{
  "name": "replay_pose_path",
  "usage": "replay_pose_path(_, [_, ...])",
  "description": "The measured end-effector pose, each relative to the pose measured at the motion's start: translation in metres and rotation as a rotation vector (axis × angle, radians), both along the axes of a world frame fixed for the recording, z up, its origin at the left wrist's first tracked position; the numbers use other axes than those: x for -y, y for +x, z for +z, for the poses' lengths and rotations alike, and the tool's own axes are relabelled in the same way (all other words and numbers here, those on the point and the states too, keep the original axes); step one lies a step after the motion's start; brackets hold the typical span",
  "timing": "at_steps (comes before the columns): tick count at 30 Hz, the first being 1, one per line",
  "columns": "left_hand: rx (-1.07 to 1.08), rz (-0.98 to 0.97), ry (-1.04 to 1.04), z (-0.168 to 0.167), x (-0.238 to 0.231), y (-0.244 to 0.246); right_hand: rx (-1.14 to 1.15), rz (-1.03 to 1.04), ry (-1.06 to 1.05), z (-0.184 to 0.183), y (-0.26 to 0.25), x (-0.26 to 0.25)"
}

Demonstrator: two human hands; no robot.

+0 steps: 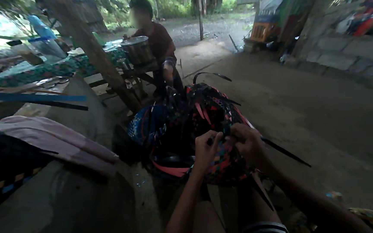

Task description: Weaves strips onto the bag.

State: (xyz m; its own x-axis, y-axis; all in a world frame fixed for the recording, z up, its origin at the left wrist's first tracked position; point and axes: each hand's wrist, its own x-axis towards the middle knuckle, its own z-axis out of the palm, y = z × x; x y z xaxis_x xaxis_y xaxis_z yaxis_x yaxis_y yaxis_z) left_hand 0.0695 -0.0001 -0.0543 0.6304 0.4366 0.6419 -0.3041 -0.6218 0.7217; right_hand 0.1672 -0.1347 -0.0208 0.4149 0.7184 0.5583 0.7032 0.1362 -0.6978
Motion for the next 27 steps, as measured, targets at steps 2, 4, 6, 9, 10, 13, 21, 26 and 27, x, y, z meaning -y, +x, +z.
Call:
replay_pose_path(2, [-0.009,0.021,0.019,0.0,0.001,0.0,0.005,0.045,-0.075,-0.004,-0.001,-0.002])
replay_pose_path(4, [-0.028,0.051,0.024,0.001,0.001,0.0,-0.007,0.097,-0.208,0.006,0.0,0.0])
replay_pose_path(6, [-0.023,0.044,0.023,0.001,0.0,0.0,-0.016,0.095,-0.261,0.022,0.004,0.002])
replay_pose_path(9, [-0.048,0.057,0.051,0.004,0.0,0.0,-0.017,-0.013,-0.157,0.017,0.008,-0.005])
replay_pose_path(10, [-0.081,0.081,0.065,0.004,0.0,0.0,-0.018,-0.026,-0.174,0.01,0.008,-0.007])
replay_pose_path(13, [-0.288,0.133,0.06,0.014,-0.004,-0.003,-0.077,-0.072,-0.295,-0.022,0.001,-0.006])
replay_pose_path(21, [-0.309,0.214,0.119,0.014,-0.011,0.006,-0.575,-0.05,-0.37,-0.038,-0.039,-0.007])
replay_pose_path(26, [-0.302,0.179,0.042,0.019,-0.044,0.014,-0.192,-0.03,-0.121,-0.051,-0.066,0.028])
replay_pose_path(27, [-0.273,0.174,0.078,0.02,-0.042,0.016,-0.137,0.019,0.003,-0.056,-0.059,0.028])
